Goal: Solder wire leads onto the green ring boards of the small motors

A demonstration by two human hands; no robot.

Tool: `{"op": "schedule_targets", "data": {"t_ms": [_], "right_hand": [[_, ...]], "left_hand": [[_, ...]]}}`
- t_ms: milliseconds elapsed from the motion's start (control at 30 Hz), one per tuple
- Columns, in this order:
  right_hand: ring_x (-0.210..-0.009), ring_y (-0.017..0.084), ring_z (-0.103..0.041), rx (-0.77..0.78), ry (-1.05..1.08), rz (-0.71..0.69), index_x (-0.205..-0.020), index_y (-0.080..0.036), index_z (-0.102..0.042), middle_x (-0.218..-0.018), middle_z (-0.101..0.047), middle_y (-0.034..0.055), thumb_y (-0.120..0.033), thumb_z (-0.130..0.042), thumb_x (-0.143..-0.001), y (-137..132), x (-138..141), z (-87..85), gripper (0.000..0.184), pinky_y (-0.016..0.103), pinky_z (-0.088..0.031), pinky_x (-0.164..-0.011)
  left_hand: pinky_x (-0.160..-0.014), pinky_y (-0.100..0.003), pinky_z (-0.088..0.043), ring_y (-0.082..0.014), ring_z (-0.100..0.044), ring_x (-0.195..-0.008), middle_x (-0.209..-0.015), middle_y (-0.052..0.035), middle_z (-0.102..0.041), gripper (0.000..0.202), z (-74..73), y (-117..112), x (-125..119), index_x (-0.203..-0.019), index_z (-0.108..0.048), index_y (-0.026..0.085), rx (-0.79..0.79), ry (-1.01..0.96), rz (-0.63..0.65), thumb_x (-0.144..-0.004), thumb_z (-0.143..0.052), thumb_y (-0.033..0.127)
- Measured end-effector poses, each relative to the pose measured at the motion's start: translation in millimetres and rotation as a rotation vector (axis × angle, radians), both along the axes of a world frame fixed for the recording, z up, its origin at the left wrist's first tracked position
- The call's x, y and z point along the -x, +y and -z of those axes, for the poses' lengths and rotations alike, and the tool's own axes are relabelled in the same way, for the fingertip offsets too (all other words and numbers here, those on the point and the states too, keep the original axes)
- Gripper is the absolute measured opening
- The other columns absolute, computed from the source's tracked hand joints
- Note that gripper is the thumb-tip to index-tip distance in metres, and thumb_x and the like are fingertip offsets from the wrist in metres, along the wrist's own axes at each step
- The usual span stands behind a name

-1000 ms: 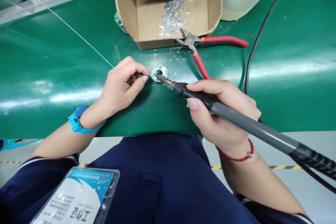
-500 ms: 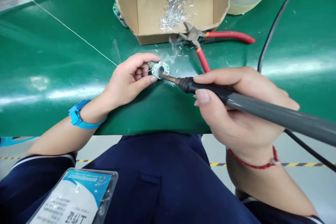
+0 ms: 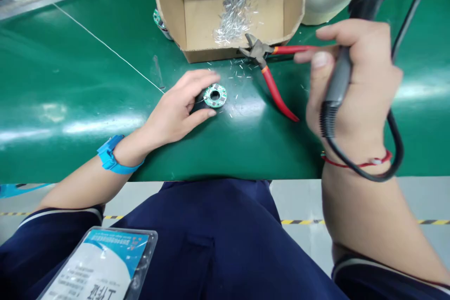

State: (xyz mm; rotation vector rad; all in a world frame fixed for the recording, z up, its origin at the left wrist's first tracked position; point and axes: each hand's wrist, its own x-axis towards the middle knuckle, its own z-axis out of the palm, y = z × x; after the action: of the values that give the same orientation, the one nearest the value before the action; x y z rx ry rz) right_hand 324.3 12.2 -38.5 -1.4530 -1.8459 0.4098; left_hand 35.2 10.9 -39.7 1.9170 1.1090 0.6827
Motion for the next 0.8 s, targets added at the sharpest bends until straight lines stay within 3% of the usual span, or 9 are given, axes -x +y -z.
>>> {"op": "schedule_targets", "data": {"t_ms": [100,167,267,333,433,533,667,800], "right_hand": [[-0.14,0.041,-0.052,-0.025,-0.277,-0.079,-0.15,-0.014,-0.044,-0.148,-0.051,0.0252,-0.06,-0.082,-0.071,0.6,1.2,8.9,0.099,0.059,-0.046,-0.111],[-0.14,0.046,-0.05,0.073,-0.431,-0.009,-0.146,-0.012,-0.046,-0.15,-0.05,0.0272,-0.068,-0.085,-0.06,2.4,0.3,14.8,0.109,0.067,-0.043,-0.109],[-0.121,0.038,-0.064,0.156,-0.501,0.108,-0.123,-0.017,-0.06,-0.126,-0.066,0.0176,-0.056,-0.081,-0.068,3.0,-3.0,20.7,0.071,0.063,-0.047,-0.1],[-0.106,0.03,-0.068,0.131,-0.418,0.088,-0.116,-0.019,-0.059,-0.112,-0.069,0.012,-0.042,-0.076,-0.071,-1.5,-5.1,21.2,0.053,0.053,-0.052,-0.092],[-0.095,0.022,-0.069,0.037,-0.242,-0.076,-0.124,-0.023,-0.053,-0.115,-0.066,0.0102,-0.026,-0.069,-0.07,-13.3,-4.1,14.9,0.056,0.04,-0.057,-0.081],[-0.1,0.025,-0.068,0.018,-0.315,-0.198,-0.124,-0.025,-0.056,-0.115,-0.069,0.01,-0.02,-0.066,-0.07,-21.7,3.9,4.1,0.056,0.044,-0.056,-0.086],[-0.085,0.026,-0.065,0.068,-0.421,-0.259,-0.111,-0.026,-0.059,-0.096,-0.073,0.0065,-0.022,-0.064,-0.068,-24.4,16.1,-1.7,0.044,0.048,-0.053,-0.078],[-0.087,0.026,-0.062,0.004,-0.449,-0.319,-0.118,-0.025,-0.054,-0.108,-0.072,0.0089,-0.022,-0.059,-0.075,-27.8,17.8,1.7,0.044,0.043,-0.051,-0.072]], "left_hand": [[-0.098,-0.041,-0.053,-0.0264,-0.06,-0.127,-0.129,-0.0028,-0.065,0.041,-0.1,-1.5,-2.0,-0.12,-0.061,0.028,0.011,0.006,0.011,-0.083,-0.073,0.015],[-0.091,-0.037,-0.055,-0.0243,-0.065,-0.116,-0.119,-0.0023,-0.067,0.038,1.0,-2.5,-2.1,-0.12,-0.06,0.027,0.048,-0.014,-0.025,-0.085,-0.073,0.018],[-0.08,-0.032,-0.054,-0.0223,-0.067,-0.106,-0.104,-0.0016,-0.066,0.036,2.4,-4.3,-1.8,-0.117,-0.059,0.027,0.07,-0.04,-0.077,-0.086,-0.077,0.03],[-0.076,-0.031,-0.052,-0.0215,-0.067,-0.101,-0.098,-0.0016,-0.065,0.036,2.2,-6.0,-1.9,-0.114,-0.059,0.027,0.058,-0.047,-0.083,-0.085,-0.079,0.037],[-0.074,-0.031,-0.051,-0.0203,-0.066,-0.095,-0.092,-0.0014,-0.062,0.035,0.3,-8.2,-2.2,-0.109,-0.059,0.026,0.036,-0.047,-0.084,-0.086,-0.078,0.044],[-0.073,-0.031,-0.05,-0.0193,-0.065,-0.09,-0.09,-0.0011,-0.06,0.035,-1.3,-8.9,-2.0,-0.105,-0.059,0.025,0.021,-0.043,-0.098,-0.085,-0.078,0.047],[-0.074,-0.033,-0.051,-0.0201,-0.065,-0.09,-0.091,-0.0017,-0.06,0.033,-2.1,-8.7,-1.7,-0.103,-0.059,0.025,-0.016,-0.054,-0.103,-0.084,-0.08,0.041],[-0.078,-0.035,-0.053,-0.0226,-0.066,-0.097,-0.095,-0.0029,-0.064,0.033,-4.2,-10.7,-1.6,-0.106,-0.059,0.025,-0.038,0.011,-0.098,-0.083,-0.081,0.035]]}}
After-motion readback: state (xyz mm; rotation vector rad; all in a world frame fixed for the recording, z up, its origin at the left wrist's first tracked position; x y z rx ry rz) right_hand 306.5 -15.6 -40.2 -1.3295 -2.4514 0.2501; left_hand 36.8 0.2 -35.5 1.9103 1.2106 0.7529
